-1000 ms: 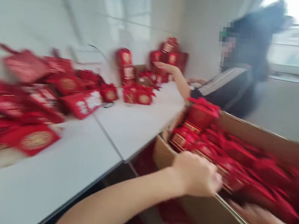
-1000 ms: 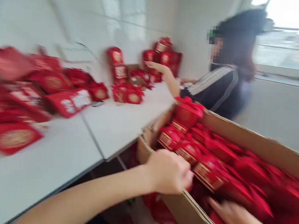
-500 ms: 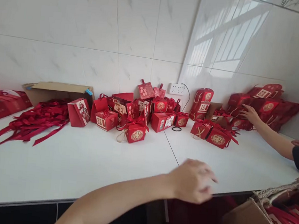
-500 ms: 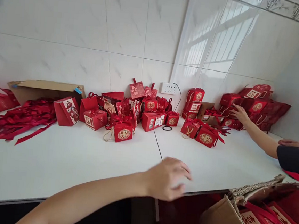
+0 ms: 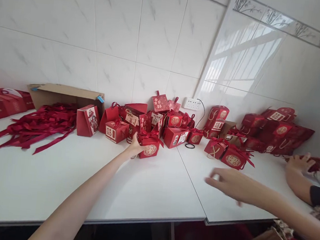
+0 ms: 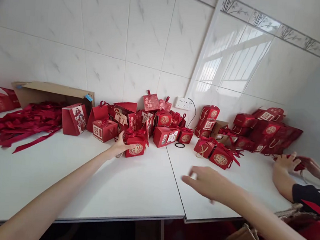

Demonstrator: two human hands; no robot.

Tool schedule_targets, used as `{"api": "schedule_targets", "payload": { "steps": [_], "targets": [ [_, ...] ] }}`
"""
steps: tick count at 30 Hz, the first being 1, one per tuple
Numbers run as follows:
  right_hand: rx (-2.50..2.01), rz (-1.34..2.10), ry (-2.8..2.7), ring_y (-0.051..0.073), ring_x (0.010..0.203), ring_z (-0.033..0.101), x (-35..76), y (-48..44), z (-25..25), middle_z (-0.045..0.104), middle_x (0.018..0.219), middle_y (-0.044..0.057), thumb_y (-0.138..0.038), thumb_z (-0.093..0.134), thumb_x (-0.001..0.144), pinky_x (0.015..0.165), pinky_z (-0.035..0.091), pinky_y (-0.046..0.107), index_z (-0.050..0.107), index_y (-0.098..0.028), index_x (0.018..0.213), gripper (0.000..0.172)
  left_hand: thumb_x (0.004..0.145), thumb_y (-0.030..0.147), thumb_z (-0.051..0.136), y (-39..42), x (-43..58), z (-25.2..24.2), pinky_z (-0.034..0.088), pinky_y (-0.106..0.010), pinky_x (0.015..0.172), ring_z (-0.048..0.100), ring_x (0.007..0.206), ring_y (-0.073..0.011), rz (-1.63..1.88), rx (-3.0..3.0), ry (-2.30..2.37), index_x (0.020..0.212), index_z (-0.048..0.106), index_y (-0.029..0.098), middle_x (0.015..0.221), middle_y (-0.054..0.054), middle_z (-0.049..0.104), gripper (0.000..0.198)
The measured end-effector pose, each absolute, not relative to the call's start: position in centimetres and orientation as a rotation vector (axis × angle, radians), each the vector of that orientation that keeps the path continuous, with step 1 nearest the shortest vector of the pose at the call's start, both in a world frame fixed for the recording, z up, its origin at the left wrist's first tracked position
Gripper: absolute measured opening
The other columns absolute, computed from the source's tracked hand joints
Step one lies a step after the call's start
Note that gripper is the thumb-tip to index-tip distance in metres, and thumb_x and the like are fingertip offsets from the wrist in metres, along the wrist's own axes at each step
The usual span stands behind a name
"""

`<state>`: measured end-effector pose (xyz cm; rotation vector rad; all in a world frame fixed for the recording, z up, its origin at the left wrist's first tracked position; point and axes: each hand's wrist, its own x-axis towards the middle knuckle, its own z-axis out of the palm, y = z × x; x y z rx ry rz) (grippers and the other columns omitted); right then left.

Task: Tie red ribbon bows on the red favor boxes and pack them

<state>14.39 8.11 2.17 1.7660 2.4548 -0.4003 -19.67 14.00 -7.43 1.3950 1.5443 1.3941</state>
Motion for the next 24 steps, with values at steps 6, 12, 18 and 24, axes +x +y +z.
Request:
{"api": "schedule_targets", "payload": {
  "steps": [6, 12, 18, 24],
  "targets": [
    [1.613, -0.781, 2.725, 0.02, 0.079, 0.065, 2.0, 14.6, 0.8, 0.055, 0.122, 0.016, -0.057, 0.047, 0.082, 0.069, 0.051, 0.031, 0.045, -0.013, 0.125, 0.062, 0.055, 0.041, 0.079, 12.5, -20.6, -7.3, 0.043, -0.042, 0.096, 0.051, 0.116, -0.0281, 1.237, 1.451, 1.309, 0.132, 0.027, 0.02, 0.133, -0.017, 0.045, 0.095],
    [1.312, -1.321, 2.928, 0.02, 0.111, 0.053, -0.8, 16.1, -2.5, 0.053, 0.125, 0.01, -0.055, 0.048, 0.084, 0.088, 0.046, 0.031, 0.047, -0.017, 0.124, 0.056, 0.058, 0.039, 0.078, 10.1, -22.8, -7.5, 0.042, -0.039, 0.098, 0.043, 0.125, -0.0266, 1.006, 1.59, 1.081, 0.132, 0.031, 0.025, 0.137, -0.011, 0.043, 0.089],
    [1.576, -0.718, 3.516, 0.023, 0.1, 0.054, -2.1, 14.5, -2.7, 0.058, 0.106, 0.011, -0.049, 0.049, 0.084, 0.087, 0.044, 0.039, 0.056, -0.018, 0.105, 0.039, 0.08, 0.056, 0.046, 10.3, -23.2, -5.9, 0.042, -0.038, 0.096, 0.047, 0.122, -0.0244, 1.276, 1.487, 1.394, 0.121, 0.047, 0.022, 0.128, -0.01, 0.053, 0.054],
    [0.577, 0.306, 3.76, 0.027, 0.09, 0.054, -5.9, 11.1, -5.0, 0.062, 0.096, 0.014, -0.042, 0.057, 0.08, 0.082, 0.042, 0.044, 0.057, -0.009, 0.104, 0.041, 0.079, 0.04, 0.051, 10.2, -22.4, -4.2, 0.049, -0.033, 0.078, 0.062, 0.084, -0.019, 1.375, 1.643, 1.638, 0.094, 0.06, 0.016, 0.092, -0.005, 0.066, 0.029]
  ]
}}
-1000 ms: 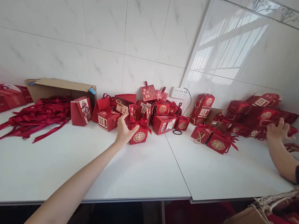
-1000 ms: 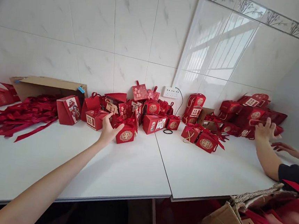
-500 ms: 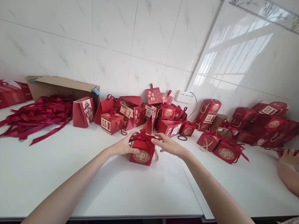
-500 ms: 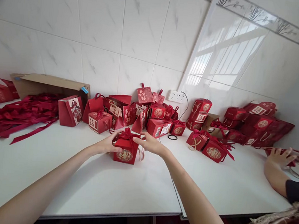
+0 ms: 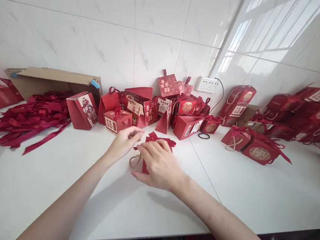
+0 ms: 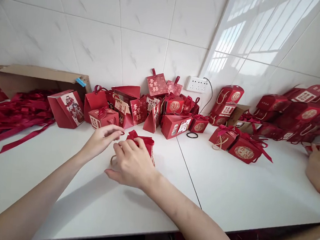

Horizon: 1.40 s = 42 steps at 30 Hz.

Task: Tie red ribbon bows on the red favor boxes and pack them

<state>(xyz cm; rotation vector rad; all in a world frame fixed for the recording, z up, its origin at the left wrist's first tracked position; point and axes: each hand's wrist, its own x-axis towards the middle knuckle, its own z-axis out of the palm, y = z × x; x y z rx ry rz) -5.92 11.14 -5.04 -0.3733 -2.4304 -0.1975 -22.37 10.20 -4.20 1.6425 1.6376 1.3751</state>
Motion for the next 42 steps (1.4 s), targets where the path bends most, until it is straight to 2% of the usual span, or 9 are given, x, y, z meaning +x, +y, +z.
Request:
{"api": "schedule_targets", "payload": {
  "steps": [3, 6, 8, 12, 17, 23, 28, 32, 42],
  "targets": [
    [-0.426, -0.351, -2.4, 0.022, 0.079, 0.053, -6.7, 10.9, -6.8, 0.061, 0.082, 0.01, -0.019, 0.044, 0.088, 0.075, 0.042, 0.039, 0.058, -0.009, 0.101, 0.021, 0.081, 0.032, 0.049, 10.1, -21.5, -3.2, 0.045, -0.033, 0.089, 0.059, 0.097, -0.0191, 1.395, 1.892, 1.716, 0.095, 0.062, 0.019, 0.103, -0.005, 0.064, 0.024],
    [-0.405, -0.399, -2.342, 0.021, 0.076, 0.05, -6.3, 11.1, -7.7, 0.058, 0.077, 0.009, -0.008, 0.035, 0.091, 0.071, 0.041, 0.035, 0.061, -0.013, 0.087, 0.026, 0.081, 0.029, 0.049, 10.2, -20.5, -2.2, 0.039, -0.035, 0.1, 0.052, 0.112, -0.0202, 1.075, 2.178, 1.587, 0.094, 0.065, 0.022, 0.118, -0.004, 0.058, 0.022],
    [-0.37, -0.384, -2.331, 0.02, 0.078, 0.05, -5.9, 11.2, -8.0, 0.057, 0.077, 0.008, -0.011, 0.036, 0.091, 0.072, 0.041, 0.034, 0.061, -0.015, 0.08, 0.027, 0.082, 0.03, 0.048, 10.2, -19.9, -2.0, 0.04, -0.035, 0.1, 0.053, 0.112, -0.0201, 0.957, 2.2, 1.524, 0.092, 0.066, 0.023, 0.118, -0.003, 0.058, 0.022],
    [-0.33, -0.356, -2.339, 0.02, 0.079, 0.049, -5.4, 10.9, -8.1, 0.057, 0.08, 0.008, -0.017, 0.039, 0.092, 0.071, 0.042, 0.033, 0.061, -0.015, 0.084, 0.023, 0.084, 0.035, 0.046, 10.2, -19.5, -2.6, 0.047, -0.034, 0.09, 0.059, 0.099, -0.0198, 0.98, 2.042, 1.516, 0.088, 0.065, 0.021, 0.102, -0.003, 0.065, 0.024],
    [-0.382, -0.343, -2.283, 0.017, 0.069, 0.046, -5.2, 10.5, -8.2, 0.055, 0.073, 0.006, -0.01, 0.034, 0.093, 0.063, 0.04, 0.03, 0.063, -0.014, 0.082, 0.031, 0.078, 0.035, 0.055, 10.6, -19.5, -3.6, 0.049, -0.032, 0.083, 0.061, 0.091, -0.02, 0.979, 1.936, 1.547, 0.089, 0.066, 0.02, 0.097, -0.003, 0.067, 0.022],
    [-0.316, -0.246, -2.235, 0.016, 0.069, 0.047, -4.9, 10.4, -7.9, 0.055, 0.073, 0.006, -0.008, 0.041, 0.09, 0.065, 0.043, 0.028, 0.064, -0.014, 0.079, 0.025, 0.08, 0.034, 0.051, 10.7, -19.4, -3.5, 0.048, -0.029, 0.075, 0.06, 0.083, -0.0176, 0.933, 1.984, 1.55, 0.078, 0.065, 0.019, 0.089, -0.002, 0.065, 0.02],
    [-0.129, -0.145, -2.192, 0.016, 0.079, 0.054, -3.5, 11.0, -7.4, 0.06, 0.086, 0.008, -0.008, 0.046, 0.087, 0.069, 0.048, 0.027, 0.061, -0.013, 0.085, 0.016, 0.081, 0.038, 0.05, 10.2, -19.0, -3.7, 0.046, -0.031, 0.08, 0.058, 0.086, -0.0186, 0.951, 2.024, 1.572, 0.081, 0.064, 0.019, 0.09, -0.003, 0.062, 0.024],
    [0.049, -0.121, -2.141, 0.016, 0.081, 0.057, -2.2, 11.8, -7.8, 0.062, 0.08, 0.006, -0.006, 0.05, 0.084, 0.073, 0.051, 0.029, 0.059, -0.012, 0.09, 0.012, 0.08, 0.035, 0.053, 10.1, -18.4, -4.2, 0.044, -0.034, 0.085, 0.056, 0.09, -0.0192, 0.981, 2.039, 1.598, 0.08, 0.063, 0.02, 0.092, -0.003, 0.059, 0.018],
    [0.08, -0.086, -2.067, 0.016, 0.081, 0.06, -1.8, 11.5, -8.3, 0.066, 0.077, 0.005, -0.006, 0.051, 0.085, 0.077, 0.053, 0.029, 0.062, -0.011, 0.088, 0.013, 0.076, 0.031, 0.056, 9.7, -16.2, -4.8, 0.044, -0.031, 0.08, 0.056, 0.083, -0.017, 1.126, 1.859, 1.681, 0.07, 0.061, 0.02, 0.084, -0.001, 0.057, 0.013]
  ]
}}
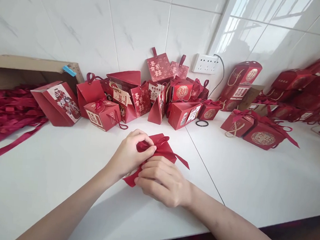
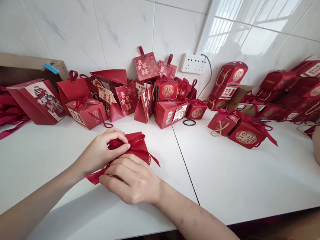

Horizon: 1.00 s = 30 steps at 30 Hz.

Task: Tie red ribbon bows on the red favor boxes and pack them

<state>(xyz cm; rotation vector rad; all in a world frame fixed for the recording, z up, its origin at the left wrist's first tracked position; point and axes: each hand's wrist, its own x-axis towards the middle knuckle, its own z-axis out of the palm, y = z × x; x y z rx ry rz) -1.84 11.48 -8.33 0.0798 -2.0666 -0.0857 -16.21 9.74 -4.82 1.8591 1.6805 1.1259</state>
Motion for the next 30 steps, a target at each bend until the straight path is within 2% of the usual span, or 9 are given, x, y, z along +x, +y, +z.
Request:
{"api": "schedule_targets", "payload": {
  "steps": [9, 12, 14, 17, 20, 25, 27, 30],
  "targets": [
    [0.165, -0.09, -2.059, 0.016, 0.081, 0.06, -1.9, 11.2, -8.3, 0.066, 0.078, 0.005, -0.006, 0.048, 0.084, 0.076, 0.052, 0.028, 0.062, -0.011, 0.087, 0.015, 0.073, 0.034, 0.06, 10.0, -16.6, -4.7, 0.045, -0.029, 0.078, 0.057, 0.083, -0.0167, 1.078, 1.811, 1.696, 0.069, 0.066, 0.021, 0.088, -0.001, 0.058, 0.015],
    [0.205, -0.035, -2.038, 0.016, 0.083, 0.059, -0.9, 11.7, -7.7, 0.064, 0.081, 0.006, -0.016, 0.048, 0.085, 0.075, 0.051, 0.03, 0.059, -0.013, 0.091, 0.012, 0.074, 0.036, 0.06, 10.0, -16.6, -4.8, 0.044, -0.03, 0.08, 0.057, 0.084, -0.0175, 1.075, 1.809, 1.673, 0.07, 0.067, 0.021, 0.088, -0.002, 0.057, 0.017],
    [0.062, 0.045, -1.998, 0.017, 0.077, 0.058, 0.3, 12.6, -7.0, 0.06, 0.078, 0.007, -0.025, 0.046, 0.085, 0.068, 0.05, 0.032, 0.057, -0.015, 0.09, 0.016, 0.074, 0.037, 0.059, 10.0, -16.7, -4.8, 0.044, -0.031, 0.081, 0.057, 0.085, -0.0179, 1.067, 1.807, 1.66, 0.07, 0.067, 0.021, 0.089, -0.002, 0.057, 0.018],
    [-0.436, 0.258, -2.097, 0.015, 0.061, 0.051, 2.3, 14.3, -5.7, 0.054, 0.066, 0.003, -0.033, 0.047, 0.084, 0.056, 0.043, 0.029, 0.054, -0.017, 0.075, 0.019, 0.075, 0.038, 0.059, 9.9, -16.7, -4.8, 0.044, -0.032, 0.08, 0.056, 0.086, -0.0182, 1.056, 1.801, 1.665, 0.073, 0.066, 0.021, 0.091, -0.002, 0.057, 0.018],
    [-0.839, 0.691, -2.346, 0.011, 0.053, 0.045, 3.8, 15.7, -4.9, 0.052, 0.059, -0.001, -0.04, 0.051, 0.083, 0.052, 0.038, 0.025, 0.05, -0.018, 0.065, 0.028, 0.075, 0.038, 0.059, 9.9, -16.7, -4.8, 0.044, -0.032, 0.08, 0.056, 0.087, -0.0184, 1.048, 1.798, 1.68, 0.073, 0.066, 0.022, 0.093, -0.002, 0.057, 0.018],
    [-0.794, 1.236, -2.422, 0.009, 0.054, 0.043, 4.8, 16.4, -4.1, 0.049, 0.057, -0.003, -0.04, 0.053, 0.082, 0.052, 0.035, 0.023, 0.049, -0.018, 0.061, 0.031, 0.075, 0.037, 0.059, 9.7, -16.6, -4.7, 0.044, -0.033, 0.083, 0.056, 0.088, -0.0188, 1.057, 1.807, 1.678, 0.072, 0.064, 0.021, 0.093, -0.002, 0.057, 0.017],
    [-0.8, 1.246, -2.278, 0.011, 0.06, 0.048, 4.6, 16.9, -3.9, 0.054, 0.063, -0.001, -0.042, 0.053, 0.082, 0.057, 0.039, 0.025, 0.055, -0.017, 0.066, 0.03, 0.076, 0.037, 0.059, 9.7, -16.7, -4.7, 0.044, -0.033, 0.084, 0.057, 0.089, -0.019, 1.069, 1.824, 1.654, 0.074, 0.064, 0.022, 0.092, -0.002, 0.058, 0.016],
    [-0.797, 1.188, -2.085, 0.015, 0.081, 0.056, 3.4, 17.8, -3.9, 0.061, 0.093, 0.004, -0.044, 0.055, 0.082, 0.069, 0.044, 0.027, 0.062, -0.018, 0.093, 0.029, 0.076, 0.036, 0.059, 9.9, -17.0, -4.8, 0.045, -0.033, 0.085, 0.057, 0.09, -0.0189, 1.088, 1.847, 1.604, 0.08, 0.063, 0.022, 0.093, -0.002, 0.059, 0.015]
  ]
}}
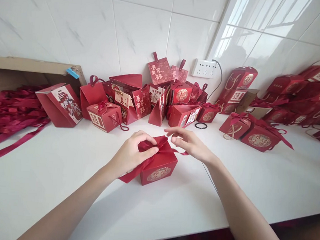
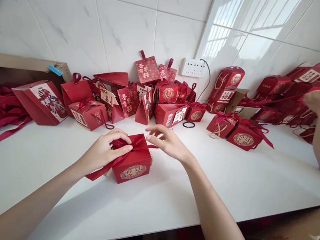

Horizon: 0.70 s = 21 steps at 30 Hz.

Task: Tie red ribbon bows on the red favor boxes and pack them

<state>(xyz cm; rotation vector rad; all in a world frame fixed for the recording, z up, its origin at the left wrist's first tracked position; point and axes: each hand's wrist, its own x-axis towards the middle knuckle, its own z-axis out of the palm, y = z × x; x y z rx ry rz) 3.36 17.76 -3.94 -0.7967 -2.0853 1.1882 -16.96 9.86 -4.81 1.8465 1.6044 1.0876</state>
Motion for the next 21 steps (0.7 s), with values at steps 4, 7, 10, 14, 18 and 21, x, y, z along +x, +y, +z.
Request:
{"api": "schedule_targets", "payload": {
  "steps": [4, 7, 10, 14, 18, 21],
  "targets": [
    [-0.689, 1.271, -2.103, 0.016, 0.084, 0.056, 1.5, 18.1, -4.8, 0.059, 0.093, 0.004, -0.045, 0.062, 0.076, 0.073, 0.044, 0.028, 0.065, -0.018, 0.086, 0.029, 0.077, 0.037, 0.059, 10.0, -17.2, -5.3, 0.045, -0.032, 0.086, 0.058, 0.095, -0.0189, 1.11, 1.865, 1.546, 0.093, 0.06, 0.023, 0.1, -0.002, 0.061, 0.022],
    [-0.749, 1.264, -1.999, 0.014, 0.073, 0.055, 0.8, 17.3, -5.5, 0.058, 0.079, 0.002, -0.047, 0.061, 0.077, 0.068, 0.044, 0.027, 0.061, -0.016, 0.07, 0.031, 0.077, 0.04, 0.057, 9.8, -17.1, -5.8, 0.043, -0.034, 0.09, 0.053, 0.105, -0.0208, 1.222, 1.867, 1.665, 0.105, 0.054, 0.023, 0.11, -0.004, 0.057, 0.033],
    [-0.807, 1.273, -1.919, 0.013, 0.068, 0.054, 0.5, 16.3, -5.7, 0.058, 0.074, 0.001, -0.047, 0.058, 0.078, 0.065, 0.043, 0.026, 0.056, -0.016, 0.07, 0.032, 0.08, 0.042, 0.052, 9.3, -16.9, -6.0, 0.041, -0.037, 0.089, 0.05, 0.105, -0.0228, 1.333, 1.862, 1.871, 0.1, 0.053, 0.02, 0.106, -0.007, 0.055, 0.03],
    [-0.824, 1.292, -1.879, 0.013, 0.065, 0.051, 0.6, 15.5, -5.8, 0.056, 0.069, 0.0, -0.049, 0.057, 0.079, 0.062, 0.041, 0.026, 0.051, -0.016, 0.069, 0.034, 0.083, 0.045, 0.046, 8.5, -16.6, -5.5, 0.043, -0.031, 0.071, 0.055, 0.079, -0.019, 1.216, 1.755, 1.915, 0.08, 0.049, 0.021, 0.083, -0.003, 0.056, 0.025],
    [-0.889, 1.268, -1.914, 0.01, 0.056, 0.043, 1.0, 15.3, -6.0, 0.047, 0.061, -0.003, -0.052, 0.054, 0.08, 0.054, 0.034, 0.023, 0.046, -0.017, 0.063, 0.04, 0.082, 0.049, 0.047, 7.8, -16.5, -5.3, 0.04, -0.025, 0.055, 0.053, 0.061, -0.0147, 1.202, 1.566, 1.81, 0.07, 0.043, 0.021, 0.068, 0.002, 0.053, 0.03],
    [-0.929, 1.296, -1.941, 0.008, 0.051, 0.036, 1.3, 15.2, -6.2, 0.041, 0.056, -0.005, -0.053, 0.052, 0.081, 0.05, 0.029, 0.022, 0.042, -0.018, 0.059, 0.043, 0.08, 0.05, 0.05, 7.3, -16.5, -5.4, 0.035, -0.021, 0.047, 0.049, 0.053, -0.0117, 1.215, 1.424, 1.76, 0.064, 0.039, 0.021, 0.057, 0.005, 0.047, 0.035]
  ]
}}
